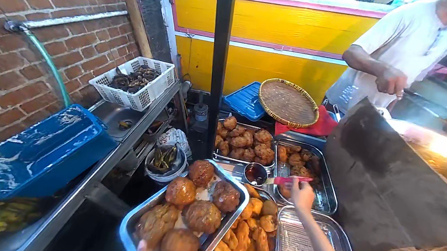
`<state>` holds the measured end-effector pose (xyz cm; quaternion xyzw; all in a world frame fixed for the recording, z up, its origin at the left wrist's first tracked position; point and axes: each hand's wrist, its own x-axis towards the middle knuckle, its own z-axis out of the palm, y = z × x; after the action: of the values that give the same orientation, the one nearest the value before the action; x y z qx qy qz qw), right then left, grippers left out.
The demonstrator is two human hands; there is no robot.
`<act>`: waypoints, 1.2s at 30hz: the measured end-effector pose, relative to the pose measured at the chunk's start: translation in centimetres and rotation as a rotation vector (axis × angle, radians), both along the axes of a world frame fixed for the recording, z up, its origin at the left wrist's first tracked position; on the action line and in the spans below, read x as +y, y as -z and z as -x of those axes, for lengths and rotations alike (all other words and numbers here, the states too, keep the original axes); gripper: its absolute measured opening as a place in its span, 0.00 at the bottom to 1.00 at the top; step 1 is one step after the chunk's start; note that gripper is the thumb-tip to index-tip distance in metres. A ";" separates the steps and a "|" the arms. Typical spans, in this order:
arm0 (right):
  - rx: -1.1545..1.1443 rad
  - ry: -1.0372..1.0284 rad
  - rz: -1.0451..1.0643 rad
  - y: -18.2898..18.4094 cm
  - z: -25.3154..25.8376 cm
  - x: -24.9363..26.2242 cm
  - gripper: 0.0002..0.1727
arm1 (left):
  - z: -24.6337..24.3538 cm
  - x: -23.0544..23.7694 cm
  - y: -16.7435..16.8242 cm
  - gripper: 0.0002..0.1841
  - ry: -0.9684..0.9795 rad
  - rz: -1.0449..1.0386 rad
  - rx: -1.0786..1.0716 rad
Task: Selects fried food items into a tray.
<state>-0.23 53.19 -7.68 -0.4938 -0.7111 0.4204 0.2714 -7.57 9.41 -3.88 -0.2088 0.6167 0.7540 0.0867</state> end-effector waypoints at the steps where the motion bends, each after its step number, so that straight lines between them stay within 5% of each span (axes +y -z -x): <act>1: 0.080 -0.017 -0.037 -2.1 -0.8 -1.0 0.22 | 0.0 1.0 -0.4 0.26 -0.016 0.025 -0.025; 7: 0.507 -0.420 -0.013 -13.5 -3.5 -13.4 0.17 | -0.4 6.1 -1.8 0.26 -0.026 -0.003 -0.075; 12: 0.332 -0.623 0.043 -12.0 -5.0 -18.3 0.15 | -2.7 7.6 -3.0 0.27 0.054 -0.006 -0.084; 16: 0.334 -0.728 -0.289 -13.5 -7.2 -16.9 0.15 | -4.4 6.9 -3.8 0.26 0.092 -0.017 -0.091; 20: 0.309 -1.357 -0.651 -14.6 -8.6 -18.6 0.11 | -5.7 6.6 -4.1 0.27 0.130 0.000 -0.109; 23: 0.205 -1.574 -0.852 -16.1 -10.7 -18.3 0.10 | -6.2 6.2 -4.4 0.27 0.147 -0.008 -0.086; 27: 0.221 -1.576 -0.934 -19.6 -9.8 -18.7 0.09 | -6.8 6.0 -4.7 0.26 0.149 0.018 -0.103; 31: 0.203 -1.617 -0.955 -18.5 -8.4 -20.0 0.09 | -7.8 5.7 -5.0 0.26 0.155 -0.023 -0.086; 34: 0.180 -1.637 -0.798 -18.7 -10.2 -19.4 0.10 | -7.9 4.8 -5.2 0.25 0.163 -0.070 -0.043; 36: 0.250 -1.443 -0.610 -18.7 -10.2 -19.6 0.13 | -8.3 4.3 -4.9 0.25 0.164 -0.051 -0.028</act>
<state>9.98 33.57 11.04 0.2362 -0.9036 0.3316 0.1330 0.71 13.76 1.06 -0.1656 0.6112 0.7568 0.1620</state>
